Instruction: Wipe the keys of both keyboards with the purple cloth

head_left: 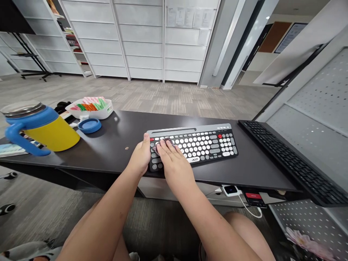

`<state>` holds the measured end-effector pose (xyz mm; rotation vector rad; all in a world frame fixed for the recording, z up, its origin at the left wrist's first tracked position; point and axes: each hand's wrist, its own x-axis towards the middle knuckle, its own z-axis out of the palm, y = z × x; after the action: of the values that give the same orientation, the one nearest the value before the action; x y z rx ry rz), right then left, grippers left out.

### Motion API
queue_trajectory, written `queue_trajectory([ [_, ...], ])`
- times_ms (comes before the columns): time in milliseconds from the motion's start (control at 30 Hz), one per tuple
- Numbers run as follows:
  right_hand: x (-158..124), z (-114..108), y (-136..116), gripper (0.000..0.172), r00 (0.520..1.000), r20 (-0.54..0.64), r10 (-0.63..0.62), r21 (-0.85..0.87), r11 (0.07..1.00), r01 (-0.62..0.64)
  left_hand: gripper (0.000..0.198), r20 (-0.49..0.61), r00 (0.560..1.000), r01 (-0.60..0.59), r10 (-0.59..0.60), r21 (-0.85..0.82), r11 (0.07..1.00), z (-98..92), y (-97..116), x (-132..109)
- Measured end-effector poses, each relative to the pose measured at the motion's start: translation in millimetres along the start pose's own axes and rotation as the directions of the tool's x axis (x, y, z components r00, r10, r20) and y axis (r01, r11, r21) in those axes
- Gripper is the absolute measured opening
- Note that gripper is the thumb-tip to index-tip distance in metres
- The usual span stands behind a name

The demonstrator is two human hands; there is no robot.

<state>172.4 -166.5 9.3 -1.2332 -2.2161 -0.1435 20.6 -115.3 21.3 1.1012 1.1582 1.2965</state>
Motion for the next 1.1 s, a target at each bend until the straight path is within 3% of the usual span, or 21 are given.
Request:
queue_trajectory([
  [200,-6,-15,27,0.066,0.997,0.002,0.076,0.004,0.997,-0.076,0.074,-0.075,0.996,0.049,-0.045,0.048,0.998,-0.2,1,-2],
  [300,-13,-37,52,0.063,0.965,-0.04,0.26,0.063,0.964,-0.257,0.073,-0.082,0.995,0.059,-0.056,0.034,0.998,-0.6,3,-3],
  [400,-25,-70,88,0.049,0.824,-0.113,0.555,0.162,0.828,-0.536,0.072,-0.108,0.993,0.06,-0.056,0.031,0.998,-1.6,5,-4],
  [533,-49,-107,138,0.046,0.609,-0.298,0.735,0.245,0.676,-0.695,0.073,-0.155,0.985,0.082,-0.072,0.064,0.995,-3.6,4,-2],
  [600,-61,-115,159,0.05,0.54,-0.361,0.761,0.232,0.634,-0.738,0.075,-0.19,0.978,0.107,-0.089,0.084,0.991,-4.1,4,-1],
  [700,-72,-113,180,0.053,0.494,-0.372,0.786,0.182,0.583,-0.792,0.076,-0.227,0.97,0.112,-0.085,0.112,0.987,-3.4,5,-1],
  [800,-69,-101,186,0.053,0.531,-0.334,0.779,0.114,0.592,-0.798,0.074,-0.25,0.966,0.102,-0.063,0.146,0.984,-1.3,7,-1],
  [1000,-41,-69,168,0.052,0.757,-0.268,0.595,-0.012,0.784,-0.621,0.071,-0.195,0.97,0.163,-0.145,0.077,0.984,1.0,9,2],
  [1100,-35,-59,162,0.053,0.812,-0.287,0.509,-0.069,0.834,-0.547,0.071,-0.186,0.971,0.16,-0.149,0.046,0.986,0.6,7,3],
])
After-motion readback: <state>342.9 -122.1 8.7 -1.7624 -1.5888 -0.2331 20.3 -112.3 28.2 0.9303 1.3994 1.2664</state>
